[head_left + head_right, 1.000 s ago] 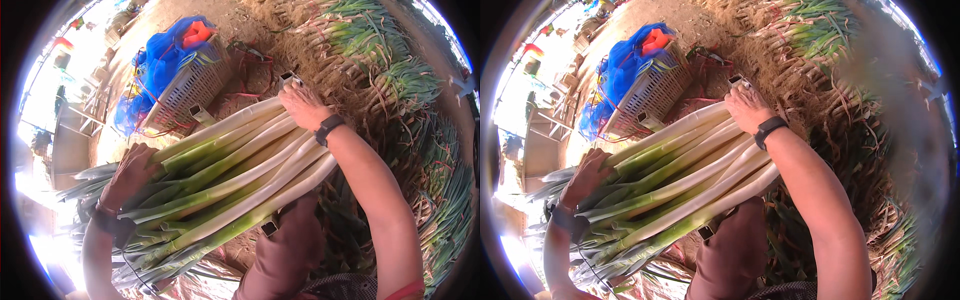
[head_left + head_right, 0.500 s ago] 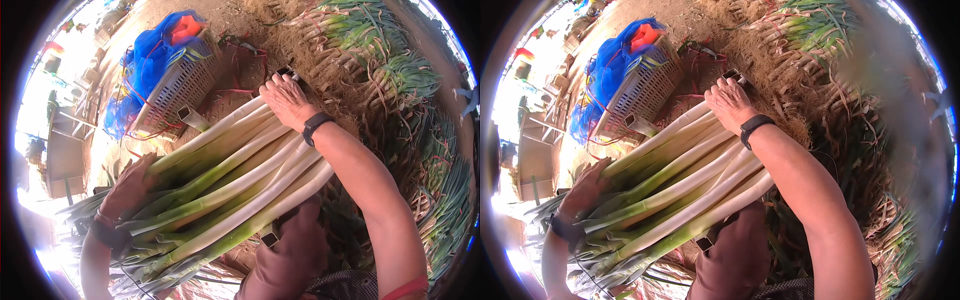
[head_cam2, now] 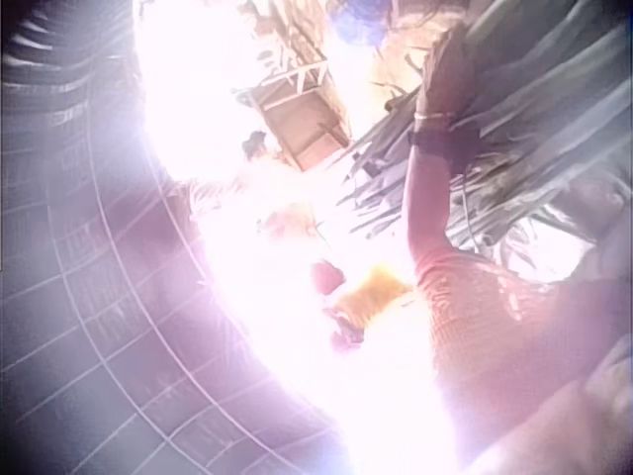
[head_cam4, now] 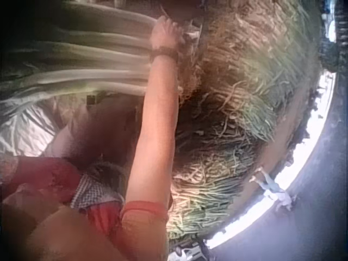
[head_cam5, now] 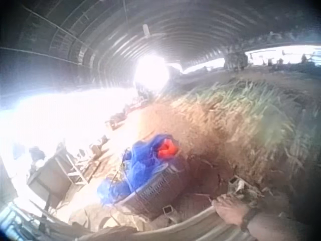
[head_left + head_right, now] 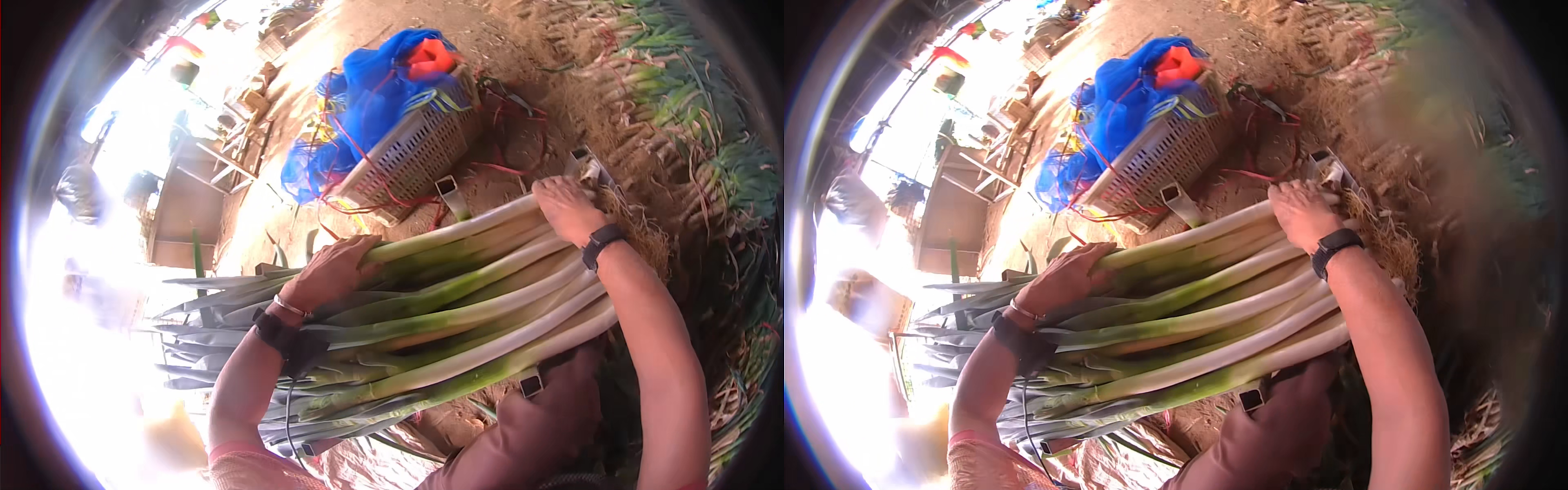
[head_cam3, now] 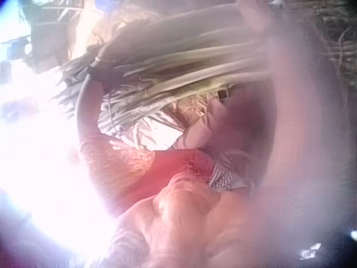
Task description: The person picks up a leek from a pile, peels away the outer layers by hand, and places the cleaned leek onto a metal rack, repeating the process for several leeks.
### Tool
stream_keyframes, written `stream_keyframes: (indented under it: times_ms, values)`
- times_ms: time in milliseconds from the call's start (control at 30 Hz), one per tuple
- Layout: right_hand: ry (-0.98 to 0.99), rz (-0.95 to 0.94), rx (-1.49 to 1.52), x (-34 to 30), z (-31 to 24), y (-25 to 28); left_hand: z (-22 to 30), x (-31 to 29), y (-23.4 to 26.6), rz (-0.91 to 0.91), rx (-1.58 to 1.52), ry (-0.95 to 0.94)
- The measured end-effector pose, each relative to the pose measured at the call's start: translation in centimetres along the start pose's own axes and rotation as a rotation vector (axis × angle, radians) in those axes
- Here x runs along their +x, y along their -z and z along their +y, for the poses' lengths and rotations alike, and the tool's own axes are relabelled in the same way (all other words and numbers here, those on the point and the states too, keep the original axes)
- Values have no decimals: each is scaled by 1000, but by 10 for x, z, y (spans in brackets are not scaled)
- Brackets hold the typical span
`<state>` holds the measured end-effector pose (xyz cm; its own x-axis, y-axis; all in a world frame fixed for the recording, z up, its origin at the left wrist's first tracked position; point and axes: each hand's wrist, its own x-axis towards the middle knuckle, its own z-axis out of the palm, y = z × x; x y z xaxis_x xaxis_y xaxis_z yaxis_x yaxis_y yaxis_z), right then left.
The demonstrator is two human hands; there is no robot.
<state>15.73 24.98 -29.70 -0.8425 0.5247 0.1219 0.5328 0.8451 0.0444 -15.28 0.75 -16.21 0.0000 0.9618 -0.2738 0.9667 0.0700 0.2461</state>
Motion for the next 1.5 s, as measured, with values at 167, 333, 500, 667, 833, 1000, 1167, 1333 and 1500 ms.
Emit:
stream_keyframes:
  times_ms: [167,333,500,667,833,1000,1167,1333,1500]
  values:
    - [-64,-75,-34,5,-3,-2,-15,-45,45,-29,-123,194]
    - [-91,-140,0,14,-8,7,-14,-67,37,264,416,100]
    - [-85,-135,28,11,-5,2,-17,-91,52,199,526,247]
    - [-100,-154,13,9,-8,10,-18,-111,50,354,605,215]
    - [-95,-132,22,8,-5,4,-21,-121,49,266,778,396]
    - [-93,-201,25,11,-8,10,-50,-144,59,432,962,174]
    - [-115,-204,64,10,-6,6,-93,-155,67,16,400,312]
    - [-124,-217,45,10,-7,10,-156,-161,48,-20,207,406]
    - [-106,-197,39,13,-6,6,-192,-166,22,-131,160,471]
